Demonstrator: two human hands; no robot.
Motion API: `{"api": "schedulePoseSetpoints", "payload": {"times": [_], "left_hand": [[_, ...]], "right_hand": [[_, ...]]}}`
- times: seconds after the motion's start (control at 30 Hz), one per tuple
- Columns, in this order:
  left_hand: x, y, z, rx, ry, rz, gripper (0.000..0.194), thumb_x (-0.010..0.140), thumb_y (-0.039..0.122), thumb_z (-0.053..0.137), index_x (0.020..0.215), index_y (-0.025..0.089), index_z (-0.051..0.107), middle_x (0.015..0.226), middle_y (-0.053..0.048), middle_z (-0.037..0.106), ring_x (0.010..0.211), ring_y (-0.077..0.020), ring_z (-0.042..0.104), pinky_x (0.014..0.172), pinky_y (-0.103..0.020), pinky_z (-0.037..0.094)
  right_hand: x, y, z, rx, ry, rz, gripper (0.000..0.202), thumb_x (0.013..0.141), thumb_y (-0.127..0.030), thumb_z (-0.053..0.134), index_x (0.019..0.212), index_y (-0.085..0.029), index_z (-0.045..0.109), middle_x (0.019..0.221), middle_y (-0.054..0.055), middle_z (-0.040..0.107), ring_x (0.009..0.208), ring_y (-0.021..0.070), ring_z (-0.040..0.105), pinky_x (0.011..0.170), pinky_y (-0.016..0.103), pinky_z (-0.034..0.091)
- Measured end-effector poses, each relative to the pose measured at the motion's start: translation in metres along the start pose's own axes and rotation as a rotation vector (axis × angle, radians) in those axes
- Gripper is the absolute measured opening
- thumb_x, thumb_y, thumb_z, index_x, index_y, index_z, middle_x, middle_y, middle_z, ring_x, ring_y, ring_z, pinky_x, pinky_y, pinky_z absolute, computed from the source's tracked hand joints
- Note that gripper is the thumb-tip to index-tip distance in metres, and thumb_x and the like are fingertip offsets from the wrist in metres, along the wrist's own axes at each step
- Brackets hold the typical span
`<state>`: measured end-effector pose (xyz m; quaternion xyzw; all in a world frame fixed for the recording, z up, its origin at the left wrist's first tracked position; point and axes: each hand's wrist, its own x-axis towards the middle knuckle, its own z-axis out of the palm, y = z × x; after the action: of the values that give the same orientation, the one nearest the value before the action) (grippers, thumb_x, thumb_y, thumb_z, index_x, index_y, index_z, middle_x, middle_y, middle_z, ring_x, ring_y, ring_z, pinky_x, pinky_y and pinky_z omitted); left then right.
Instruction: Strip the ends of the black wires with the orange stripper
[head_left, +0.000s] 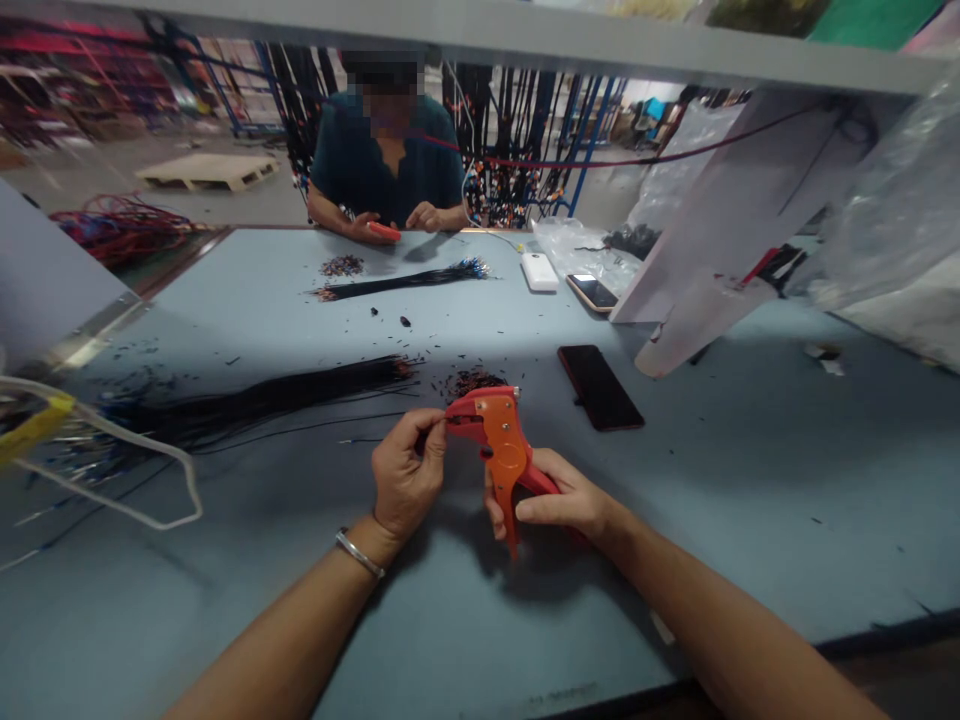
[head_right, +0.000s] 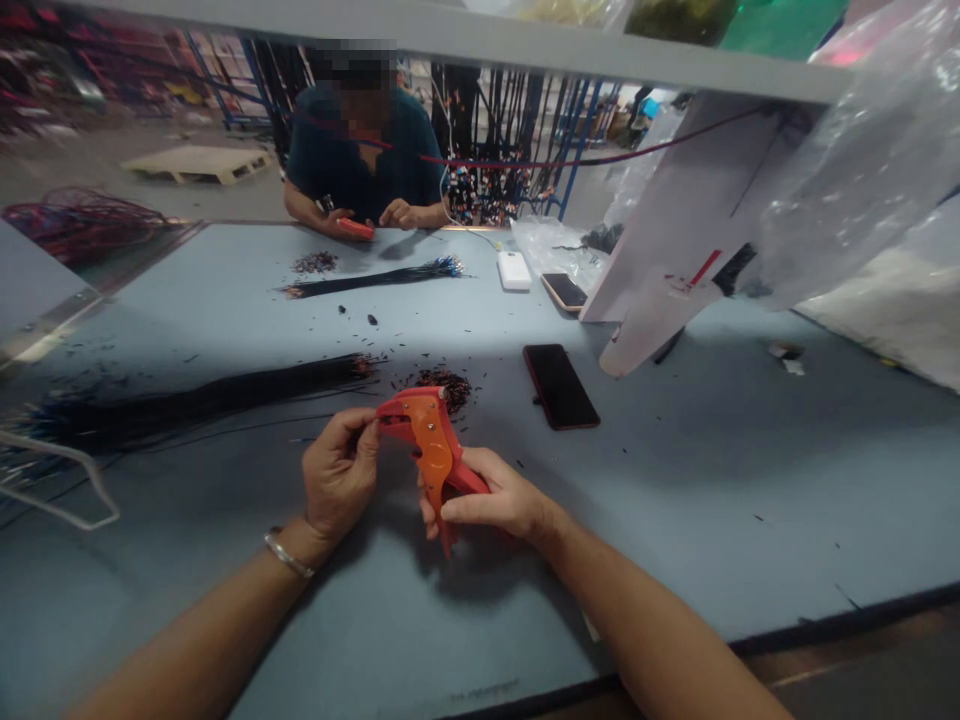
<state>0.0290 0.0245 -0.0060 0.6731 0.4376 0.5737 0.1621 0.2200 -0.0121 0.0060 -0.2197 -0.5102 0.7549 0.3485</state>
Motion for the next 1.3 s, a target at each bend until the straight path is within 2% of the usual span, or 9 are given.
{"api": "schedulePoseSetpoints", "payload": {"times": [0.6,0.8,1.13,1.3], "left_hand": [[0.0004,0.0020,0.0019,-0.016,0.028,-0.051,0.011,0.086,0.022,0.056,0.083,0.016,0.065,0.067,0.002,0.063,0.056,-0.0076,0.054,0.056,-0.017,0.045],[-0.0008,-0.0019,0.0025,-0.048,0.025,-0.085,0.010,0.086,0.021,0.056,0.085,0.016,0.065,0.070,0.001,0.064,0.060,-0.0081,0.055,0.059,-0.017,0.046],[-0.0020,-0.0025,0.0033,-0.028,0.024,-0.107,0.013,0.086,0.025,0.056,0.084,0.016,0.065,0.069,0.001,0.064,0.060,-0.0085,0.055,0.059,-0.017,0.045],[-0.0026,-0.0053,0.0038,-0.035,0.024,-0.133,0.014,0.086,0.025,0.056,0.084,0.016,0.065,0.071,0.001,0.064,0.061,-0.0094,0.055,0.060,-0.019,0.045]], "right_hand": [[0.0025,0.0033,-0.0006,-0.023,0.021,-0.022,0.033,0.078,-0.036,0.069,0.096,-0.012,0.056,0.082,0.006,0.059,0.069,0.0160,0.061,0.058,0.028,0.055],[0.0047,0.0058,0.0031,-0.034,0.088,-0.030,0.029,0.079,-0.035,0.069,0.091,-0.013,0.055,0.077,0.003,0.058,0.060,0.0141,0.061,0.047,0.025,0.054],[0.0059,0.0080,0.0037,-0.028,0.093,-0.036,0.029,0.078,-0.034,0.070,0.091,-0.013,0.054,0.074,0.002,0.059,0.058,0.0135,0.061,0.046,0.025,0.055],[0.0072,0.0076,0.0056,-0.075,0.122,-0.034,0.028,0.078,-0.036,0.069,0.084,-0.013,0.056,0.069,0.002,0.060,0.051,0.0122,0.058,0.043,0.024,0.053]]}}
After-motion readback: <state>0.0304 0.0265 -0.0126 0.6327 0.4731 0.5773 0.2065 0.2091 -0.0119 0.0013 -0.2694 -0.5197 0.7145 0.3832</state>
